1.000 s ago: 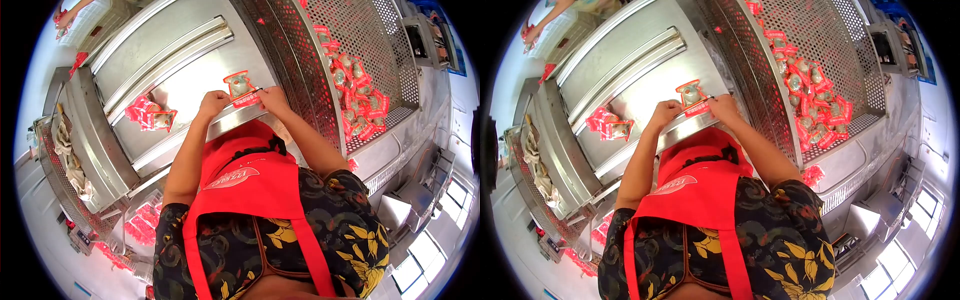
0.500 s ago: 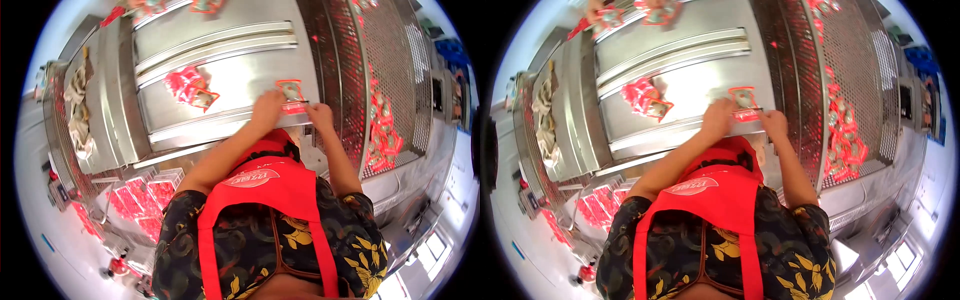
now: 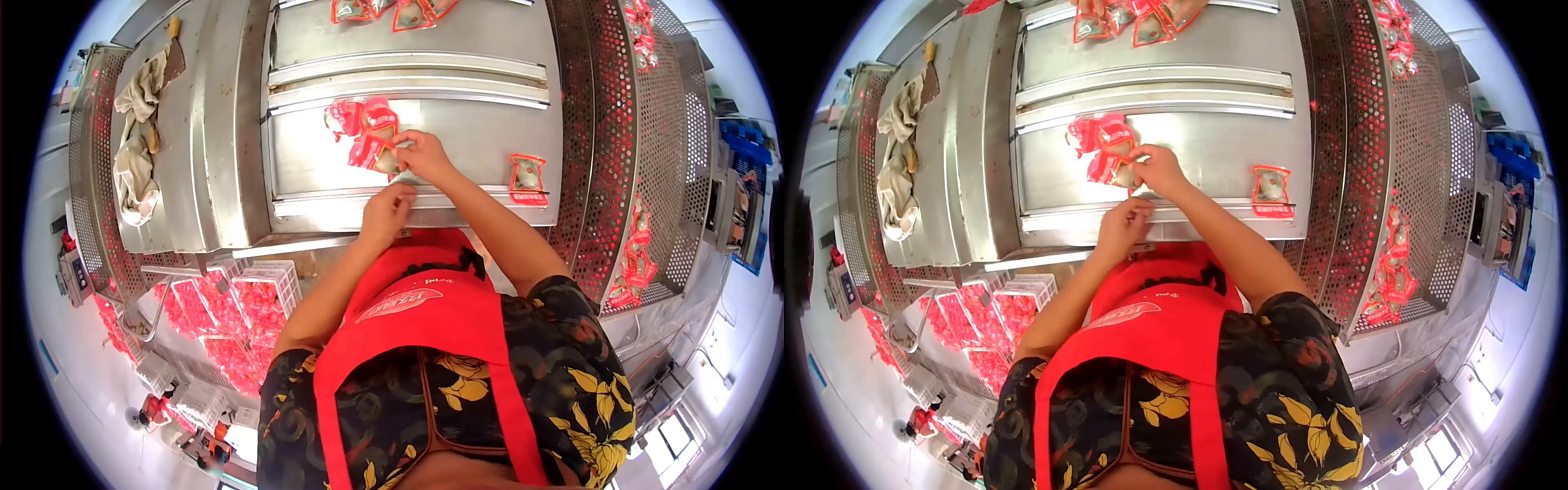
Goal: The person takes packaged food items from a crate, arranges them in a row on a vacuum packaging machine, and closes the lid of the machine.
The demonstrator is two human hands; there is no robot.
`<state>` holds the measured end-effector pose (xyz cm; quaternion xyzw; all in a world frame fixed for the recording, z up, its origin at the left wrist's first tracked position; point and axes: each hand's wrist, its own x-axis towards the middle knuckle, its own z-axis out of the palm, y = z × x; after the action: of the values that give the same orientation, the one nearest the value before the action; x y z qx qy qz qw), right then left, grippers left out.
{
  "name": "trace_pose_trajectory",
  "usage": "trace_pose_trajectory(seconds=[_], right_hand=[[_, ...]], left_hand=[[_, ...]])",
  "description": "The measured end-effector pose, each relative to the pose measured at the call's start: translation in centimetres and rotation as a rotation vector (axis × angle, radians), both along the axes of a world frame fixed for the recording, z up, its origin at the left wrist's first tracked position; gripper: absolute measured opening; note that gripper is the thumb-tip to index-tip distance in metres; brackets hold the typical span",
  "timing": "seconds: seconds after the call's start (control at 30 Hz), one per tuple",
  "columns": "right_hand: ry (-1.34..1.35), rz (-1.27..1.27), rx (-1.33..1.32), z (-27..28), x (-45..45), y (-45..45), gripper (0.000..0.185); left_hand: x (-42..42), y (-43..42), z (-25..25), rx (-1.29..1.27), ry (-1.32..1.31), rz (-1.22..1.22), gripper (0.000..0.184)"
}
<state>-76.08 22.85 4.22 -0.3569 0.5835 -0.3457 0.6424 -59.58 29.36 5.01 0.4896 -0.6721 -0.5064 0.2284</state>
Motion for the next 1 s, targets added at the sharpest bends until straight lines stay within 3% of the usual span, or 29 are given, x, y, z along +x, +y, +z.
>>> trace_pose_trajectory(seconds=[0.03,0.1,0.23,0.33,0.37,0.47,0.6,0.67,0.7,0.77,0.83,1.0], right_hand=[[0.000,0.003,0.006,-0.3,0.0,-0.1,0.017],[-0.067,-0.016,-0.028,-0.8,-0.9,0.3,0.013],[-0.062,0.028,-0.090,2.5,-4.8,3.0,0.010],[-0.064,0.045,-0.028,3.7,-8.0,4.7,0.010],[-0.067,0.059,0.003,3.6,-8.9,5.3,0.010],[-0.061,0.032,0.108,3.0,-11.7,6.4,0.010],[-0.084,-0.063,0.243,1.4,-14.0,6.9,0.012],[0.255,0.052,0.009,0.6,-14.7,7.3,0.013],[0.254,0.040,0.013,0.2,-14.8,7.6,0.013],[0.664,-0.001,-0.256,0.1,-14.4,7.5,0.017],[0.689,-0.007,-0.227,-0.4,-14.5,7.5,0.018],[0.691,0.025,-0.133,-0.4,-15.0,7.8,0.021]], left_hand=[[0.7,-0.2,0.1,0.006,0.000,0.003,0.017],[1.7,-0.6,0.1,0.395,0.334,0.336,0.017],[1.4,-3.3,0.4,0.863,0.483,0.606,0.042],[-1.4,-5.2,2.2,0.996,0.386,0.456,0.033],[-2.0,-5.3,1.5,1.001,0.379,0.443,0.033],[-3.8,-5.6,0.5,0.904,0.217,0.165,0.011],[-5.7,-5.7,-0.4,0.862,0.155,0.067,0.009],[-6.8,-5.6,-0.8,0.821,0.155,0.099,0.008],[-7.5,-5.5,-1.2,0.779,0.167,0.144,0.008],[-8.2,-5.9,-3.2,0.730,0.138,0.070,0.007],[-9.4,-5.8,-4.0,0.566,0.168,0.114,0.008],[-8.7,-7.1,-4.5,0.673,0.110,-0.029,0.007]])
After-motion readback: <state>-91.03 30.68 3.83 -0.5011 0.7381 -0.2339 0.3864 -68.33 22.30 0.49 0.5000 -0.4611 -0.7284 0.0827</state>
